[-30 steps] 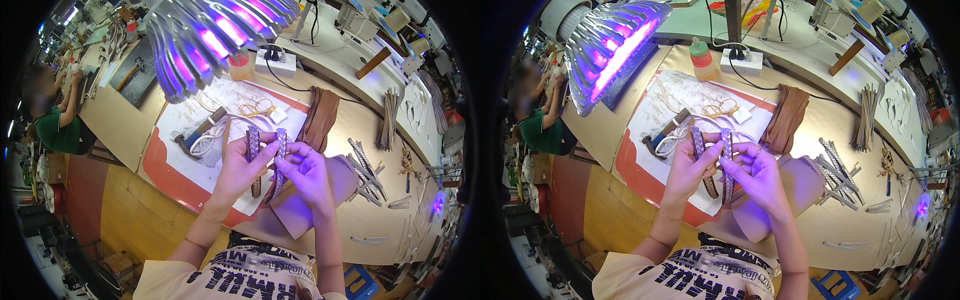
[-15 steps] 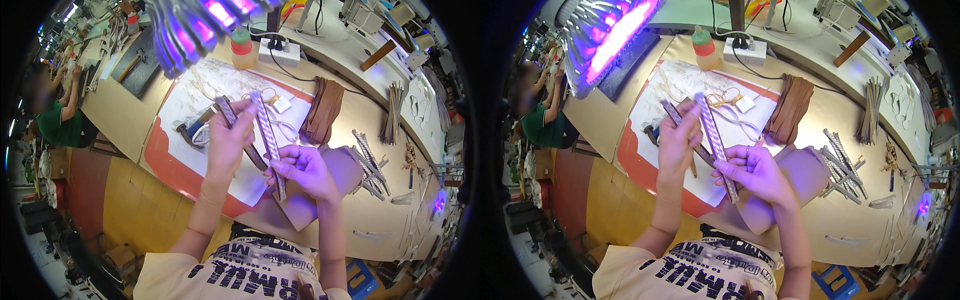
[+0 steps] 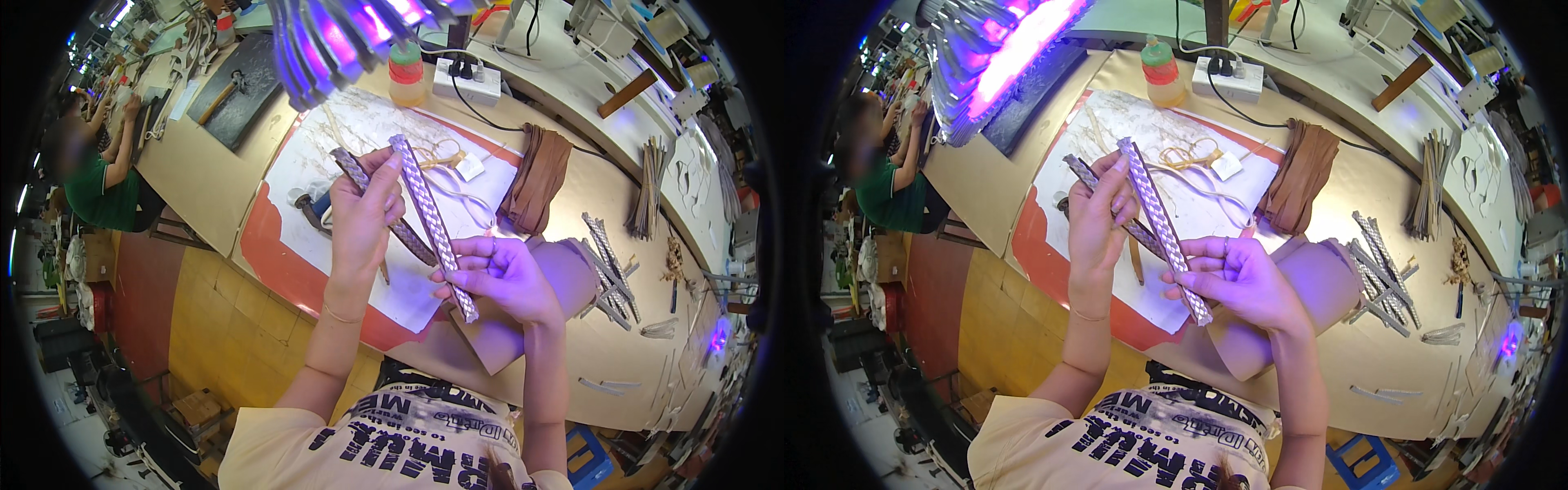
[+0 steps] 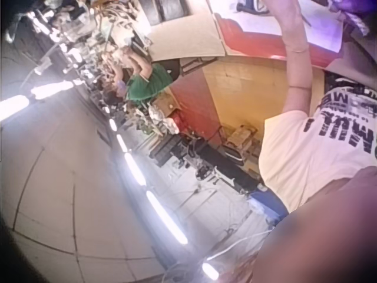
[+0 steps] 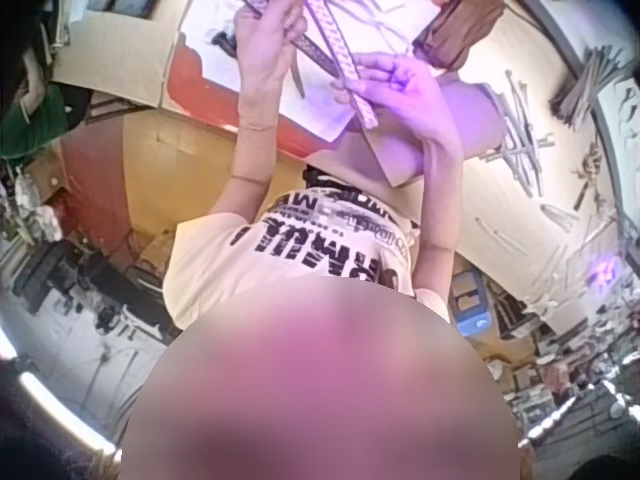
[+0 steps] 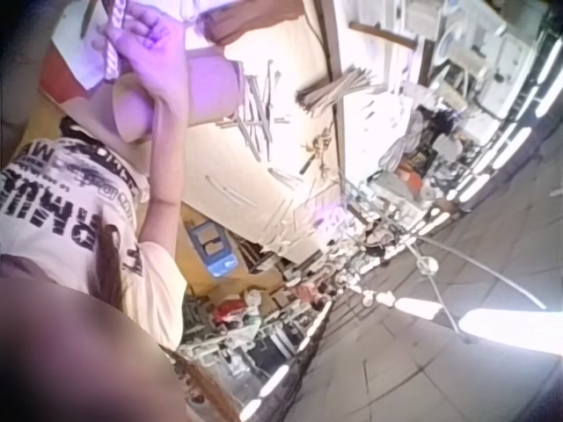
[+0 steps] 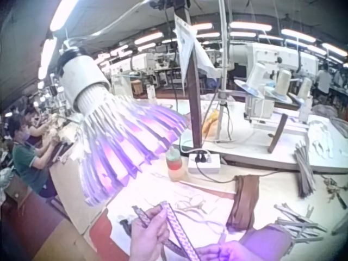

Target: The person wraps braided decorative cords around a cylindrical cardboard form, aligns them, and uses a UV lamp to cure the adhesive. The person then gathers the finished pieces and hands them to a coworker at a sewing station.

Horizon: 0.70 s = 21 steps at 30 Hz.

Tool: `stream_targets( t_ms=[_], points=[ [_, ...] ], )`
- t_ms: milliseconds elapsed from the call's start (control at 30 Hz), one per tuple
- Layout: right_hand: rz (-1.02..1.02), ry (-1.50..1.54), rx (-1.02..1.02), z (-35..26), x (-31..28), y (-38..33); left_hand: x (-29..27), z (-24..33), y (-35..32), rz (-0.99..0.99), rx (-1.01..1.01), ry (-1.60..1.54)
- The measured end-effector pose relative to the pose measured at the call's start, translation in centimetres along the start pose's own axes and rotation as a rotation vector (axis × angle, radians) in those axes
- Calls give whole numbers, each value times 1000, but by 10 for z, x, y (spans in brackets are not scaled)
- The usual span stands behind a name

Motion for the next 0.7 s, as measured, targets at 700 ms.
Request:
stream_targets(
  t_ms=[700],
  points=[
    [31, -42, -38, -3, 3, 2, 15, 5, -16, -107, 141, 421]
  ],
)
Point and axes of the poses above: each hand's wrist, its own y-axis towards the middle knuckle, its own x-axis out of the palm, z = x × y, the point moved 8 cm from there along y, towards the middle knuckle, and after that the axes turned 10 degrees about -y, right-handed, at the moved point
